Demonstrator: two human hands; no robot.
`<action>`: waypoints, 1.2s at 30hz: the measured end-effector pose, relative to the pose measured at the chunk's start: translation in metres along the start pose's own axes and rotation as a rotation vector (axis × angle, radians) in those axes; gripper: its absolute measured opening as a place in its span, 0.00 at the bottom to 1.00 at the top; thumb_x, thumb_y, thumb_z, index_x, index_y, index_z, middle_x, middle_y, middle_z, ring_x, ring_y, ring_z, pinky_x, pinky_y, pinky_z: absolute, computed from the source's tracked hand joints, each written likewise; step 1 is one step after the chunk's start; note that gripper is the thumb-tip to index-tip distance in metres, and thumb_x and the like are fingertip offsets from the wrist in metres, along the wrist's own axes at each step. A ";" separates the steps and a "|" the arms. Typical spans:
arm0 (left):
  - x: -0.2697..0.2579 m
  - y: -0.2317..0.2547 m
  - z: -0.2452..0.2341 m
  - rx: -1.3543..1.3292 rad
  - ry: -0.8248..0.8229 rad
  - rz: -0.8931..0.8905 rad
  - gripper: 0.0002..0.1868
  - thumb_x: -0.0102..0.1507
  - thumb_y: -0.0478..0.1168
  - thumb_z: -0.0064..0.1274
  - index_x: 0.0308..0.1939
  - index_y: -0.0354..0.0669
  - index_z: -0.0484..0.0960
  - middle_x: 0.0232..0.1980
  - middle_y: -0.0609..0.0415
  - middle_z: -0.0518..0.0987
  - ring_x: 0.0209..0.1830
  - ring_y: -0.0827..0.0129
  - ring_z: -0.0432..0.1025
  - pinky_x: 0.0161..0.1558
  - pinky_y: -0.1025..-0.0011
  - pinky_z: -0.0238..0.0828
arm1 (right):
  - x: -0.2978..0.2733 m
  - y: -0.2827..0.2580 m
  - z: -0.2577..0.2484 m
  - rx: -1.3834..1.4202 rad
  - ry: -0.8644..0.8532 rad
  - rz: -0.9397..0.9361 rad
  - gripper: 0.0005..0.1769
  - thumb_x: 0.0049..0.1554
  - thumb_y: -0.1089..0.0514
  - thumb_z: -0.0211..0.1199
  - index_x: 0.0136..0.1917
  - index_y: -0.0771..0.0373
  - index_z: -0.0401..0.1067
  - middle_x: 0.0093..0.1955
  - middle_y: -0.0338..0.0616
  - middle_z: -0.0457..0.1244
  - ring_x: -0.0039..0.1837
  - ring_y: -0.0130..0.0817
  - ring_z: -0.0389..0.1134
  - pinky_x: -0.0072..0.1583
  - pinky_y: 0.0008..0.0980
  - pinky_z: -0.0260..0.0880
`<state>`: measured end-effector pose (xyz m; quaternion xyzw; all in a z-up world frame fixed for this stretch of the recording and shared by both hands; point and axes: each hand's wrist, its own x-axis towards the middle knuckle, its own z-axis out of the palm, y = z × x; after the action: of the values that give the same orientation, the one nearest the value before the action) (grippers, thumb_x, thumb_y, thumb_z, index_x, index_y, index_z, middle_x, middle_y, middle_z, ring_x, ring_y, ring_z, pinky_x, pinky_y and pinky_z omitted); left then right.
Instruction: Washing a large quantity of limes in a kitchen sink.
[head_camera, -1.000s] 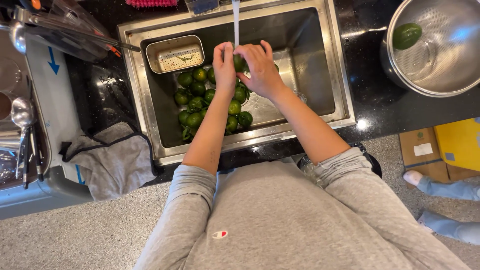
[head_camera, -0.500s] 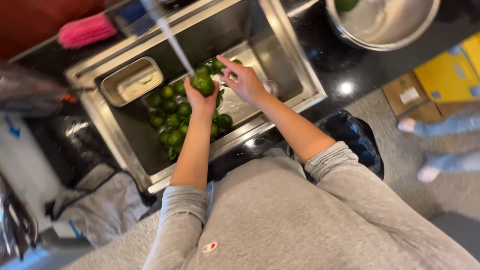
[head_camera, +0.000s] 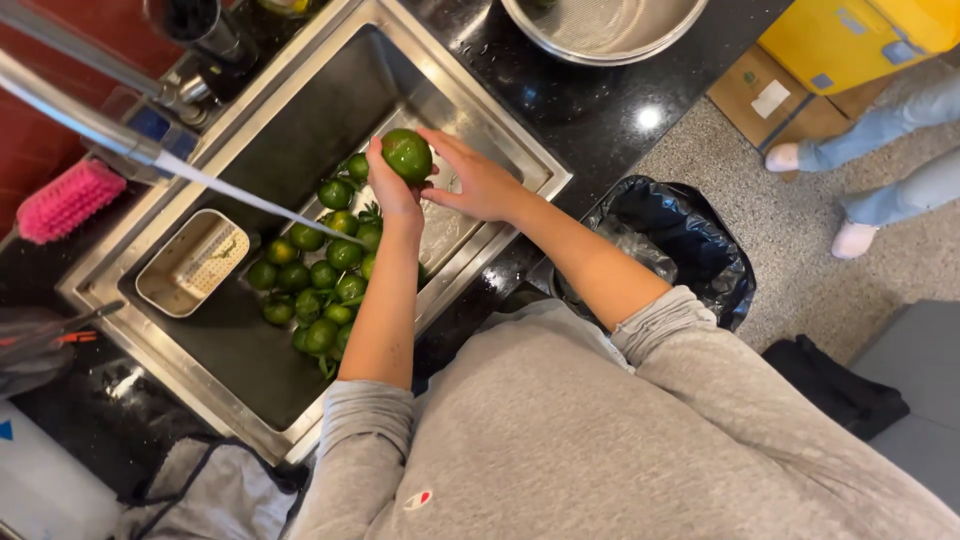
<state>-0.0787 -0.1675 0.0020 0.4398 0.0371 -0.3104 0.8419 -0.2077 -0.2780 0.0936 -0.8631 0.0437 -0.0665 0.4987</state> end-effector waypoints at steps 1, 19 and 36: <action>0.003 0.002 0.012 0.060 -0.004 -0.050 0.29 0.70 0.63 0.39 0.52 0.39 0.76 0.38 0.47 0.82 0.26 0.57 0.78 0.24 0.64 0.73 | -0.001 0.001 -0.008 -0.078 0.046 -0.043 0.46 0.58 0.49 0.68 0.81 0.59 0.49 0.80 0.54 0.50 0.77 0.51 0.57 0.70 0.42 0.63; 0.032 -0.034 0.189 0.581 -0.394 0.135 0.41 0.68 0.71 0.25 0.77 0.53 0.58 0.75 0.50 0.67 0.64 0.56 0.70 0.58 0.57 0.68 | -0.030 0.039 -0.202 -0.493 0.770 0.023 0.48 0.54 0.45 0.77 0.78 0.63 0.59 0.65 0.53 0.68 0.66 0.52 0.68 0.71 0.47 0.58; 0.095 0.047 -0.140 0.315 0.101 0.339 0.33 0.74 0.64 0.34 0.36 0.39 0.78 0.34 0.47 0.86 0.28 0.68 0.79 0.30 0.72 0.74 | 0.052 0.003 -0.069 -0.239 0.400 -0.432 0.04 0.62 0.69 0.67 0.51 0.71 0.78 0.54 0.50 0.71 0.58 0.45 0.73 0.63 0.38 0.72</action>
<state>0.0536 -0.0876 -0.0820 0.5808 -0.0442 -0.1443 0.7999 -0.1674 -0.3456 0.1289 -0.8747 -0.0362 -0.3337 0.3497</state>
